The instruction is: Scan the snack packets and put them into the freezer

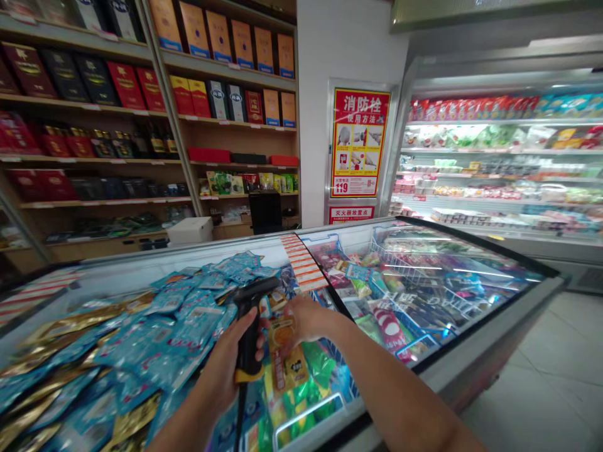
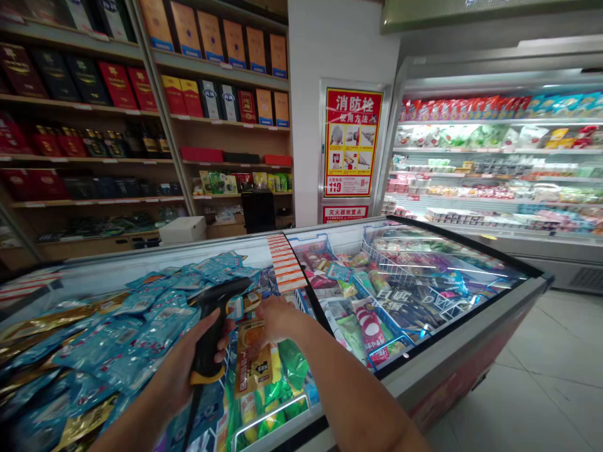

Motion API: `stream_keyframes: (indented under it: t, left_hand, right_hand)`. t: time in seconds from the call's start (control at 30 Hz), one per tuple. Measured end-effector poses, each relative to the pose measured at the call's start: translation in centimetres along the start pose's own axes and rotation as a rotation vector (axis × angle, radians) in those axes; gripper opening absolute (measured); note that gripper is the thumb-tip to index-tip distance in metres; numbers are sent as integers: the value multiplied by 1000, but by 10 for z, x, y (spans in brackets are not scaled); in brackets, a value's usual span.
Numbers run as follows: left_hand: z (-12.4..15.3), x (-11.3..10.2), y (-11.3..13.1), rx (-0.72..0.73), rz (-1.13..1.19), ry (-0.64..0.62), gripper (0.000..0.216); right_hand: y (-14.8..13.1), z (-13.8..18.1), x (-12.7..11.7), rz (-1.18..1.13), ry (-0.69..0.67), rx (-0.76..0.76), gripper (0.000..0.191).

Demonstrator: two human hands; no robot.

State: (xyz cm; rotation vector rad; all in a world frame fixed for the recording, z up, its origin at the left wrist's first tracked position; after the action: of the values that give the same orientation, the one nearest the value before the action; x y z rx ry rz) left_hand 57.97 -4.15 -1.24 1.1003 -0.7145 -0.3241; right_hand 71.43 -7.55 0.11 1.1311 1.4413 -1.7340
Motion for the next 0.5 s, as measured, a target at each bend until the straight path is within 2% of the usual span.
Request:
stream_keyframes:
  t: [0.1,0.17,0.23,0.3,0.4,0.5]
  left_hand:
    - [-3,-2,0,16,7,4,43]
    - [-4,-3,1,26,15,17,43]
    - [-4,-3,0,19,10,20,44]
    - [-3,-3,0,25,9,15,45]
    - [-3,-4,2,43,13,14,44]
    - [-3,-3,1,39,6,11,43]
  right_hand:
    - [35,-2,-10,-198,28,96,53]
    - [57,-1,-16,-435,38,135,35]
    - [74,2,-30,-710,112,141,25]
    - [86,7,-52,-940,271,111,22]
    - [95,14,-78,-1163,524,22,30]
    - [97,12,-80,-1150,638,-14,25]
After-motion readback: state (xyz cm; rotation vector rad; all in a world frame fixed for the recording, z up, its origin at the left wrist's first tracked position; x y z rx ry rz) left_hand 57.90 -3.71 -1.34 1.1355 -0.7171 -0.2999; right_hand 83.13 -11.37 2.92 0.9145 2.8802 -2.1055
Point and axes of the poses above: each hand's wrist, its own z-axis away from the middle knuckle, its own x-axis out of the palm, y = z × x, the point moved 10 cm from there along -z, towards the middle knuckle
